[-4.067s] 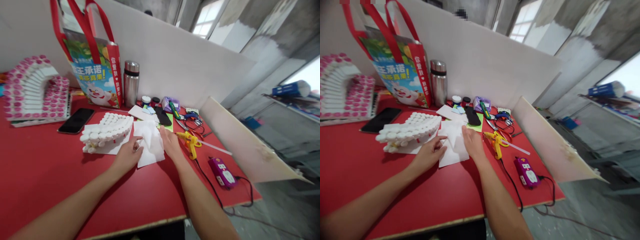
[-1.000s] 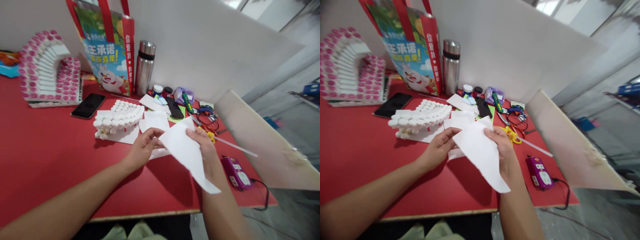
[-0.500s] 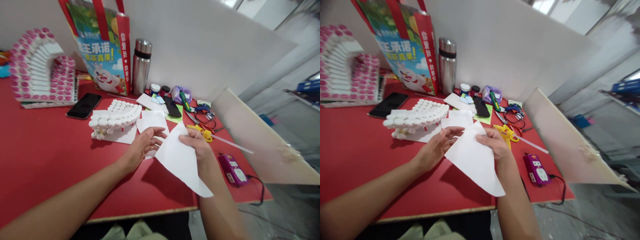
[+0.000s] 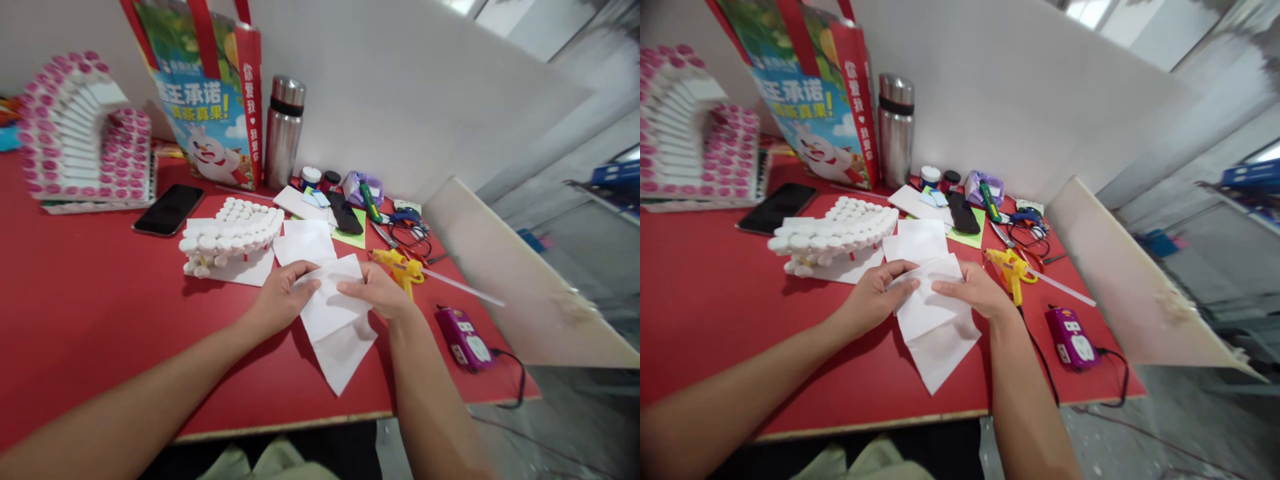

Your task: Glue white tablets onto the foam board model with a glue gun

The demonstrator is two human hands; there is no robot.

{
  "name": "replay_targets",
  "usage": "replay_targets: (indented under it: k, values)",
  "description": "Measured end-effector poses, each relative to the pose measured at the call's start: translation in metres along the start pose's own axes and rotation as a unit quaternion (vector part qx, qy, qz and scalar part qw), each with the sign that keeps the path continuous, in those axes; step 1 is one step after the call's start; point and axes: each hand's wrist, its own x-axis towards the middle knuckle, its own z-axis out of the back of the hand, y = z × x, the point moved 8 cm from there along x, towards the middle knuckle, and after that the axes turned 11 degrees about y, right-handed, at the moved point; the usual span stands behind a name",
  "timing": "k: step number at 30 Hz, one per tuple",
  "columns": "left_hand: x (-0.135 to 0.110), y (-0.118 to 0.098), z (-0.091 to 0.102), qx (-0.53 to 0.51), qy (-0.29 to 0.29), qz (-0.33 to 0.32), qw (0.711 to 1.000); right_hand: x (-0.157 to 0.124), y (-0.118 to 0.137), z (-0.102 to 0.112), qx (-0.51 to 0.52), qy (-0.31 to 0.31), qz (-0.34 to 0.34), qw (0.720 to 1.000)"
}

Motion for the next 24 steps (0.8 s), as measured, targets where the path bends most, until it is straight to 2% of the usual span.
replay_targets:
  k: [5, 9, 14, 19, 22, 24]
  values:
    - [-0.003, 0.002, -0.009, 0.031, 0.027, -0.002, 0.999, 0.000, 0.003, -0.004, -0.020, 0.010, -0.010, 1.000]
    - [-0.003, 0.002, -0.011, -0.010, 0.031, 0.005, 0.999, -0.001, 0.004, 0.003, 0.001, -0.009, -0.008, 1.000]
    - [0.002, 0.005, 0.006, -0.088, -0.020, 0.023, 0.996, 0.000, 0.000, 0.010, 0.040, -0.042, 0.011, 0.998]
    - [0.005, 0.010, 0.021, -0.113, -0.071, 0.015, 0.991, 0.003, -0.002, 0.006, 0.040, -0.033, 0.007, 0.999]
    - [0.005, 0.011, 0.025, -0.116, -0.084, 0.019, 0.989, 0.003, 0.000, 0.007, 0.043, -0.049, 0.003, 0.998]
    - [0.006, 0.012, 0.023, -0.105, -0.072, 0.034, 0.991, 0.002, 0.001, 0.010, 0.046, -0.067, 0.004, 0.997]
